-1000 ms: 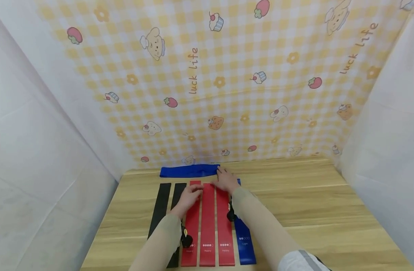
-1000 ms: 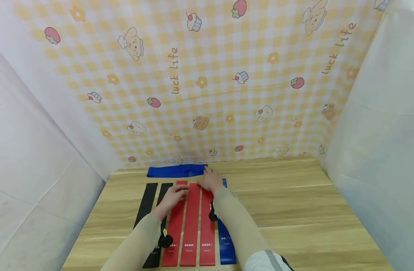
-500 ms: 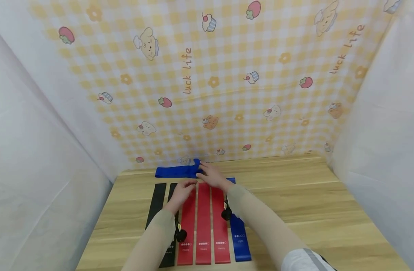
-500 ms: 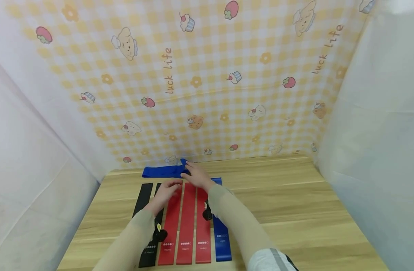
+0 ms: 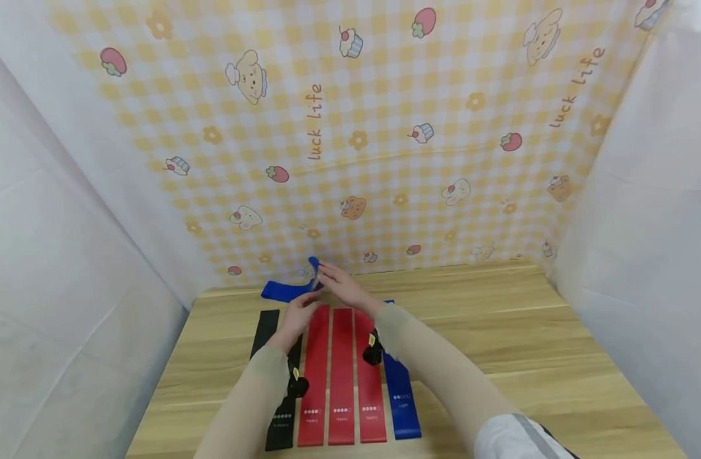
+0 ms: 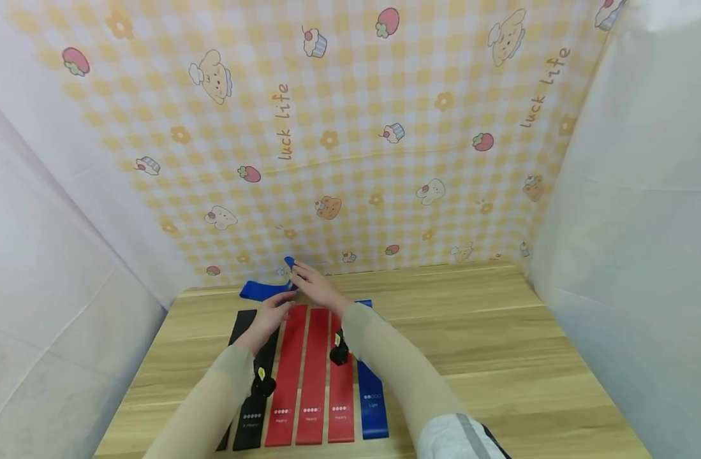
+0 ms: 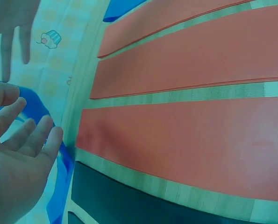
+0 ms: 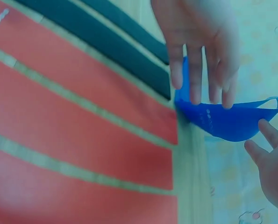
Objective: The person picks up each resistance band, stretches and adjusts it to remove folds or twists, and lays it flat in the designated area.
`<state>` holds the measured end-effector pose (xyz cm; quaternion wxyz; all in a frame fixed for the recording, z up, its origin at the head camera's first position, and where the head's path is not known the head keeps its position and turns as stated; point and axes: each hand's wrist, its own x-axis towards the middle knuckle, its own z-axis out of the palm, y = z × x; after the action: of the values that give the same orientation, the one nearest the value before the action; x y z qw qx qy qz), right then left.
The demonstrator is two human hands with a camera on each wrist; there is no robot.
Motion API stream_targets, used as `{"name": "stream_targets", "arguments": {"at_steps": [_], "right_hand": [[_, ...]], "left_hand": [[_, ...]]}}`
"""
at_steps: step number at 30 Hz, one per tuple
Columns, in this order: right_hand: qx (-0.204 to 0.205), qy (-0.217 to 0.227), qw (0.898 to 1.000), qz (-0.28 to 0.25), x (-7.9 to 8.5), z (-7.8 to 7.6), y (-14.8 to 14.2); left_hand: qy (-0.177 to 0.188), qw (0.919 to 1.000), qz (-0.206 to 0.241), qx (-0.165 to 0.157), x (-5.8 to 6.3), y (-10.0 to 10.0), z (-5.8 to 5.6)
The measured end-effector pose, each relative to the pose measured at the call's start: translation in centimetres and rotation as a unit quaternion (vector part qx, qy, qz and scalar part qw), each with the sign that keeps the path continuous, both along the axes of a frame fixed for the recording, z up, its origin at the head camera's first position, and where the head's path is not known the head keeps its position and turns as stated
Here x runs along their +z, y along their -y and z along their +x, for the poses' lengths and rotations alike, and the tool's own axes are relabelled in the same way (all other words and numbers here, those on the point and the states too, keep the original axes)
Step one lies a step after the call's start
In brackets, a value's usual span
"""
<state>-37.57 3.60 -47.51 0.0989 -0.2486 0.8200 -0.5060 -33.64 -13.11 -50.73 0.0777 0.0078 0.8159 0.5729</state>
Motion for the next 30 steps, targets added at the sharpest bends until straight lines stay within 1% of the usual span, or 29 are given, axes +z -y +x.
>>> {"name": "stream_targets", "arguments": {"at_steps": [2, 5, 7, 8, 9, 10, 11, 15, 17, 21, 25, 30], "right_hand": [[0.010, 0.007, 1.000, -0.016, 1.5, 0.7, 0.0], [0.013, 0.010, 0.999, -0.029, 2.1, 0.9, 0.2], [0.009, 0.011, 1.000, -0.027, 2.3, 0.9, 0.4], [0.007, 0.007, 1.000, -0.025, 2.0, 0.7, 0.5], [0.002, 0.005, 1.000, -0.027, 1.5, 0.3, 0.6], [0.000, 0.005, 1.000, -0.028, 1.6, 0.3, 0.7], [0.002, 0.003, 0.999, -0.034, 1.7, 0.3, 0.8], [0.007, -0.005, 0.998, -0.054, 2.5, 0.5, 1.0], [0.010, -0.010, 0.998, -0.060, 3.1, 0.7, 1.1], [0.011, -0.014, 0.998, -0.063, 4.0, 1.2, 1.2], [0.014, -0.014, 0.997, -0.077, 4.5, 1.6, 1.2], [0.020, -0.019, 0.996, -0.085, 5.1, 1.7, 1.0]], "left_hand": [[-0.010, 0.9999, -0.005, -0.005, 0.0, -0.1, -0.1], [-0.029, 0.9992, -0.026, -0.007, 0.1, -0.2, -0.4], [-0.043, 0.9982, -0.043, -0.001, 0.1, -0.3, -0.6], [-0.044, 0.9975, -0.055, 0.004, 0.1, -0.3, -0.7], [-0.043, 0.9970, -0.064, 0.007, 0.1, -0.3, -0.7], [-0.041, 0.9967, -0.069, 0.011, 0.1, -0.3, -0.8], [-0.040, 0.9962, -0.077, 0.014, 0.1, -0.2, -0.8], [-0.015, 0.9957, -0.088, 0.022, 0.4, -0.1, -0.9], [-0.009, 0.9952, -0.094, 0.028, 0.6, 0.0, -0.9], [-0.005, 0.9947, -0.091, 0.047, 0.9, 0.1, -0.8], [-0.019, 0.9943, -0.077, 0.072, 1.1, 0.0, -0.9], [-0.039, 0.9939, -0.057, 0.086, 1.1, -0.2, -1.2]]}}
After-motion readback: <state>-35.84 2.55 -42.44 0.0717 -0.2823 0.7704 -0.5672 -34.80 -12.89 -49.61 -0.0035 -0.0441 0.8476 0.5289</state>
